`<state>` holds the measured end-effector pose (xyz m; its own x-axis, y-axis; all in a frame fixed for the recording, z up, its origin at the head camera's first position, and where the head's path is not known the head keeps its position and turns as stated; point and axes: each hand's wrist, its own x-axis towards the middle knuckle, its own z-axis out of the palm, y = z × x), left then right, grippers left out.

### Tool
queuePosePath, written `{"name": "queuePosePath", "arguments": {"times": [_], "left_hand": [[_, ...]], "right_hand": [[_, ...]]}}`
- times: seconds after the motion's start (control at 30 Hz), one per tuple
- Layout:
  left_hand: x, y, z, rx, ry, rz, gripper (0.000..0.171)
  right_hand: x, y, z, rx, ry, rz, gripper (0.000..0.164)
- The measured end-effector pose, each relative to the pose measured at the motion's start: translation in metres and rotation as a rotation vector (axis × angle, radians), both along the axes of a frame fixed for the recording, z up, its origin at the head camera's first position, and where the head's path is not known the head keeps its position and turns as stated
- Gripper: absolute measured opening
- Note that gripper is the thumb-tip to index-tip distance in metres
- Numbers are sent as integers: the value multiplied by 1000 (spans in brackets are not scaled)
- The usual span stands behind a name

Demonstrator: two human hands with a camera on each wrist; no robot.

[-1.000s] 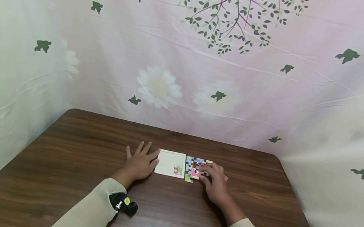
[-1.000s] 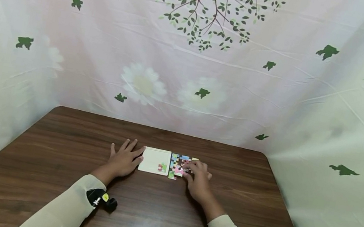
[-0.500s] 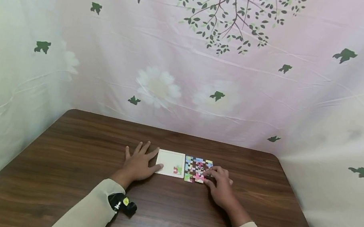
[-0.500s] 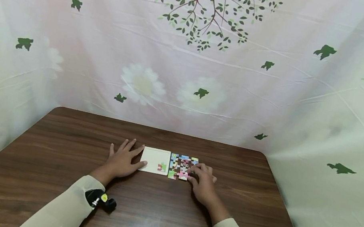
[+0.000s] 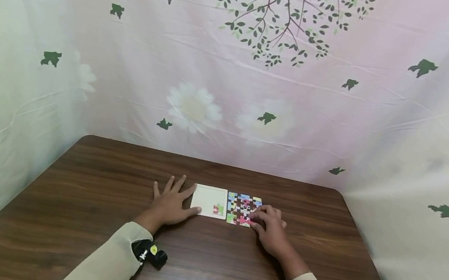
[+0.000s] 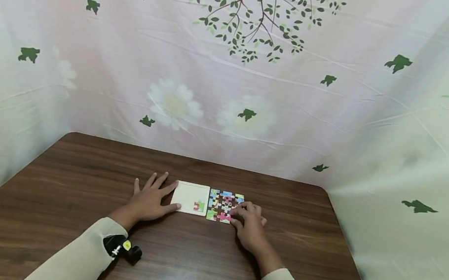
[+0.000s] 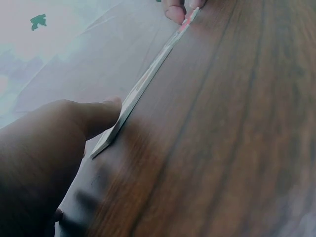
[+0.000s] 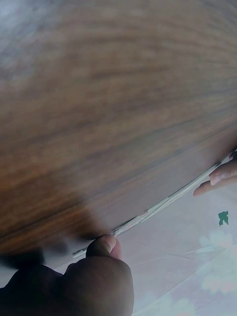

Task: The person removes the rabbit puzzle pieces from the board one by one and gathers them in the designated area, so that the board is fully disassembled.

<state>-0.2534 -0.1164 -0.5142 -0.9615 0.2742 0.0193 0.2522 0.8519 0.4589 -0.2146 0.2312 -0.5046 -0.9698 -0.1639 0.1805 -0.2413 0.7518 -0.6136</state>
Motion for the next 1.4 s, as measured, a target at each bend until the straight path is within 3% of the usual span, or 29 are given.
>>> {"name": "queuePosePath", "arguments": {"times": [0.33, 0.93, 1.2, 1.4], "left_hand": [[4, 0, 4, -16, 5, 8, 83], [1, 1, 7, -44, 8, -1, 82], [3, 2, 8, -34, 5, -7, 82], [4, 3, 9, -32, 3, -6, 82]], "right_hand": [[1, -2, 2, -10, -17, 9, 17], [-2, -3, 4, -5, -9, 8, 11], [-4, -9, 4, -60, 74, 30, 18], [-9, -29, 2, -71, 114, 94, 18]]}}
